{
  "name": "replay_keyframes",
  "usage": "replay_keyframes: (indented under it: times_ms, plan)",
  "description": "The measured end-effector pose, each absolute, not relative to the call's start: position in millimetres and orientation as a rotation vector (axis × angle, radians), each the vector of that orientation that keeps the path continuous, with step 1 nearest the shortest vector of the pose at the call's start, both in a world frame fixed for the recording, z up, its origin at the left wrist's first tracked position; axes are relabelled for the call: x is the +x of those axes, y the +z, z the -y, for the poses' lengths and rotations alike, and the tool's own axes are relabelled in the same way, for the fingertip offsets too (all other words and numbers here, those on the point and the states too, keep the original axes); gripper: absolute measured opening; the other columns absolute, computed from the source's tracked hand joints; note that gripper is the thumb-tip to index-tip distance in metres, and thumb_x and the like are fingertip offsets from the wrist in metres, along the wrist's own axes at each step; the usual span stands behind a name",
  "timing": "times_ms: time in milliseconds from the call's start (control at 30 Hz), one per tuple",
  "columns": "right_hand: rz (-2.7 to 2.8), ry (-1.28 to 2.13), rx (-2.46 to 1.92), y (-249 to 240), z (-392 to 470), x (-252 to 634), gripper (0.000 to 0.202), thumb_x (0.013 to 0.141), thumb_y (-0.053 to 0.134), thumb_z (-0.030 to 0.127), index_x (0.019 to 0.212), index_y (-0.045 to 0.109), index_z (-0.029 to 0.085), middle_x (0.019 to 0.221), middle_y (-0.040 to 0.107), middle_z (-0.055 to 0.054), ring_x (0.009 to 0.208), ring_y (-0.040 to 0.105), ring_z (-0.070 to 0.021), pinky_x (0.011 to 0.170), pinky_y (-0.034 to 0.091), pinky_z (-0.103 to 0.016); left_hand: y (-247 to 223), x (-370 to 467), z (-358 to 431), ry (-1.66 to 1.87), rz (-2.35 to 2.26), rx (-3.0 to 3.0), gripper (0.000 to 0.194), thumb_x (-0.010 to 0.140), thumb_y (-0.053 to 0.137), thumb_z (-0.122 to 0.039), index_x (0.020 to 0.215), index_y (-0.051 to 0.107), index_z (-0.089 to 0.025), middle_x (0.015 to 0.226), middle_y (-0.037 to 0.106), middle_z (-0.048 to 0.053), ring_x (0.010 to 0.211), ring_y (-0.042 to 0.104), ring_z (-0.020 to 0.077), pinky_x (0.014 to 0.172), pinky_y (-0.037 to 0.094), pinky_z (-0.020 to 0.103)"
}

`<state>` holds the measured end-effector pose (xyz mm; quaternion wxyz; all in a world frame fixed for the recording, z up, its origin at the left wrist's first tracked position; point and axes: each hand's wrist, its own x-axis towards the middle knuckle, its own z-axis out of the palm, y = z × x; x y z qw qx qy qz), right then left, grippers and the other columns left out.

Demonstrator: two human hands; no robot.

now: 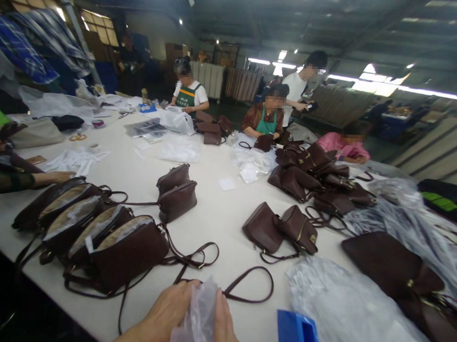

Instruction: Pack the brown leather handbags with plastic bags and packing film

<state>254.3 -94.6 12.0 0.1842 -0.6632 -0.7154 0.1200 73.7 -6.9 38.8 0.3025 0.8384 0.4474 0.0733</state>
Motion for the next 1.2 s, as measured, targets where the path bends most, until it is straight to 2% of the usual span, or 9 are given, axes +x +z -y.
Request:
replay_keyframes:
  times_ms: [167, 367, 533, 667, 733, 833, 933, 1033, 1200]
  plan:
    - [2.597, 0.242, -1.528, 15, 83, 282, 0.08, 0.083, 0.056, 0.015, 0.151, 0.019, 0.035, 0.145, 0.048, -0.011, 0.092, 0.074, -0.0263, 0.069, 0.064, -0.031, 36, 69, -2, 0.203, -1.109, 2.304, 0.026, 0.086, 0.055, -0.044, 0.103, 0.052, -0.024, 0.094, 0.068, 0.004, 0.086, 0.062, 0.0225, 0.077, 0.049, 0.032]
    - [2.771, -0.059, -1.552, 8, 85, 283, 0.08, 0.07, 0.047, -0.002, 0.142, 0.044, 0.032, 0.135, 0.06, -0.009, 0.067, 0.074, -0.0218, 0.048, 0.06, -0.026, 27, 61, 10, 0.255, -1.112, 2.408, 0.042, 0.085, 0.057, -0.033, 0.125, 0.046, -0.023, 0.111, 0.067, 0.008, 0.102, 0.061, 0.0264, 0.094, 0.046, 0.04]
    - [2.7, 0.238, -1.787, 30, 67, 257, 0.073, 0.069, 0.04, -0.006, 0.133, 0.055, 0.027, 0.133, 0.063, -0.008, 0.081, 0.075, -0.0269, 0.061, 0.065, -0.034, 26, 54, 11, 0.213, -1.005, 2.352, 0.064, 0.079, 0.055, -0.019, 0.139, 0.035, -0.025, 0.127, 0.062, 0.009, 0.114, 0.057, 0.0279, 0.106, 0.042, 0.047]
    - [2.605, 0.541, -2.088, 56, 47, 239, 0.085, 0.067, 0.031, -0.011, 0.143, 0.041, 0.026, 0.147, 0.049, -0.008, 0.089, 0.074, -0.0269, 0.075, 0.065, -0.04, 36, 58, 6, 0.18, -1.031, 2.236, 0.073, 0.068, 0.055, -0.013, 0.138, 0.038, -0.024, 0.148, 0.045, 0.011, 0.13, 0.048, 0.028, 0.112, 0.037, 0.044]
    - [2.542, 0.674, -2.145, 60, 45, 241, 0.092, 0.063, 0.032, -0.013, 0.147, 0.033, 0.025, 0.149, 0.047, -0.008, 0.101, 0.072, -0.0265, 0.085, 0.062, -0.04, 42, 62, 8, 0.183, -1.265, 2.135, 0.062, 0.068, 0.055, -0.015, 0.13, 0.046, -0.019, 0.141, 0.05, 0.013, 0.125, 0.051, 0.0273, 0.107, 0.042, 0.039]
    - [2.405, 0.992, -1.915, 55, 53, 254, 0.091, 0.063, 0.046, -0.005, 0.148, 0.03, 0.023, 0.154, 0.037, -0.013, 0.126, 0.057, -0.028, 0.103, 0.052, -0.04, 45, 63, 17, 0.082, -1.49, 1.919, 0.034, 0.08, 0.05, -0.028, 0.113, 0.056, -0.019, 0.116, 0.065, 0.011, 0.108, 0.062, 0.0254, 0.095, 0.048, 0.035]
    - [2.186, 1.273, -1.722, 44, 64, 264, 0.068, 0.073, 0.061, 0.018, 0.139, 0.045, 0.027, 0.16, 0.021, -0.015, 0.132, 0.051, -0.0297, 0.108, 0.047, -0.04, 41, 57, 27, -0.027, -1.415, 1.833, 0.028, 0.089, 0.044, -0.038, 0.104, 0.062, -0.023, 0.106, 0.071, 0.007, 0.099, 0.066, 0.0243, 0.087, 0.05, 0.032]
    - [2.143, 1.375, -1.558, 36, 75, 262, 0.048, 0.083, 0.06, 0.034, 0.13, 0.053, 0.031, 0.157, 0.034, -0.009, 0.138, 0.044, -0.0272, 0.113, 0.041, -0.039, 38, 52, 33, -0.025, -1.422, 1.838, 0.028, 0.088, 0.048, -0.045, 0.098, 0.063, -0.024, 0.1, 0.073, 0.006, 0.092, 0.067, 0.0237, 0.077, 0.051, 0.03]
    - [2.166, 1.374, -1.579, 27, 86, 262, 0.077, 0.079, 0.068, 0.051, 0.145, 0.039, 0.024, 0.143, 0.054, -0.015, 0.13, 0.054, -0.0324, 0.111, 0.043, -0.045, 46, 56, 23, -0.059, -1.634, 2.047, 0.018, 0.09, 0.045, -0.025, 0.1, 0.057, -0.019, 0.1, 0.067, 0.009, 0.087, 0.067, 0.0225, 0.075, 0.05, 0.031]
